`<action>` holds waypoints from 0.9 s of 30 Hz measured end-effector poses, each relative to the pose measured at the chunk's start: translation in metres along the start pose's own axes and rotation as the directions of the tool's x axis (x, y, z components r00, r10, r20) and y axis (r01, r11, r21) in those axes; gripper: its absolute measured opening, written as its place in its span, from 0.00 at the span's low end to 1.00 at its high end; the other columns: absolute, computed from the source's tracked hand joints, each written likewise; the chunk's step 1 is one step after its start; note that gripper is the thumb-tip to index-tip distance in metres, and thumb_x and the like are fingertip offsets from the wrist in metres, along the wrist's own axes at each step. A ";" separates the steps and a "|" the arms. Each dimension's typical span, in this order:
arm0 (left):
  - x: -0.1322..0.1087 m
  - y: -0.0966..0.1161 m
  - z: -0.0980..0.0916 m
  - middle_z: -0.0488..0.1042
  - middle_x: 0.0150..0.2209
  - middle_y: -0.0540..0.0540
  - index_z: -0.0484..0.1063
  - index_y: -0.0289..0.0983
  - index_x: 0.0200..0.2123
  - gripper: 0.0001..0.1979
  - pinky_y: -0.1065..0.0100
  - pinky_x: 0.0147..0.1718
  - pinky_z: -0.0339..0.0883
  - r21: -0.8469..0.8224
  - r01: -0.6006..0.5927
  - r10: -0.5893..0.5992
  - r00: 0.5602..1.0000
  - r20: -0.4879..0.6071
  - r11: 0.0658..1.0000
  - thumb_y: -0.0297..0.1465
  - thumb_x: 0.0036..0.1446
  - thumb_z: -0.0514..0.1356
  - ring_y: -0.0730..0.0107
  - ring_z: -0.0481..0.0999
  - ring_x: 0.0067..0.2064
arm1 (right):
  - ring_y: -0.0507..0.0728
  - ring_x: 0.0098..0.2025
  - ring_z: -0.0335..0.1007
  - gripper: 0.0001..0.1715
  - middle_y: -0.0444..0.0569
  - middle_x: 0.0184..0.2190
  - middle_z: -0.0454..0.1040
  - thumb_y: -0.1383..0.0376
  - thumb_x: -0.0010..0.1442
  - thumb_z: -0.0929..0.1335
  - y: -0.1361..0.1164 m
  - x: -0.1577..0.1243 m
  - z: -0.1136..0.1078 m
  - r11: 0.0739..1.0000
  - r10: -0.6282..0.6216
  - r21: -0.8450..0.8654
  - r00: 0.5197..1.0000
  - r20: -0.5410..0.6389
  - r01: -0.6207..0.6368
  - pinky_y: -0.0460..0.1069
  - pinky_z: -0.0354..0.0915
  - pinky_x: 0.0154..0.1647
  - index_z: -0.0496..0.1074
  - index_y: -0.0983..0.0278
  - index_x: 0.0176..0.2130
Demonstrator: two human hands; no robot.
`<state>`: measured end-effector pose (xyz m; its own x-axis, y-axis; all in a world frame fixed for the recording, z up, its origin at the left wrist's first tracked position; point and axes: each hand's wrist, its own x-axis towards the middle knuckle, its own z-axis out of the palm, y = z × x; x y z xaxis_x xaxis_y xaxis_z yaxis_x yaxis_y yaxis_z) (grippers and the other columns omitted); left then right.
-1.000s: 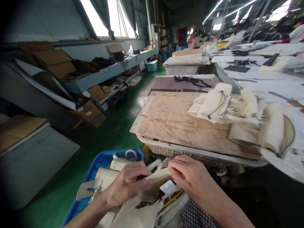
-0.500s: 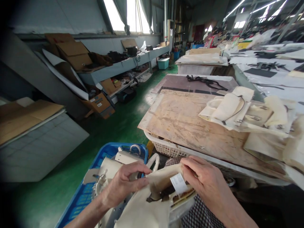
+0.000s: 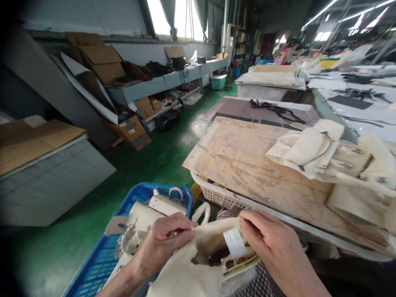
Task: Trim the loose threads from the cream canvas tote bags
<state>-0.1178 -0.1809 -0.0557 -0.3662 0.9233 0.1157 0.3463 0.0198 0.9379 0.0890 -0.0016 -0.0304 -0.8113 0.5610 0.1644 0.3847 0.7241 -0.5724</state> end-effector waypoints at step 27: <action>0.041 0.040 0.023 0.71 0.28 0.46 0.72 0.33 0.30 0.13 0.68 0.28 0.62 0.489 -0.579 0.436 0.814 0.384 0.652 0.25 0.65 0.51 0.68 0.68 0.31 | 0.54 0.35 0.69 0.10 0.46 0.32 0.73 0.71 0.64 0.61 -0.027 -0.011 0.004 0.989 -0.077 0.123 0.997 -0.019 0.079 0.49 0.65 0.36 0.71 0.61 0.36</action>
<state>-0.0994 -0.1335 -0.0212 0.1841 0.9075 0.3776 0.8601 -0.3347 0.3849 0.0860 -0.0289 -0.0204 -0.8299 0.5113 0.2234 0.2627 0.7112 -0.6520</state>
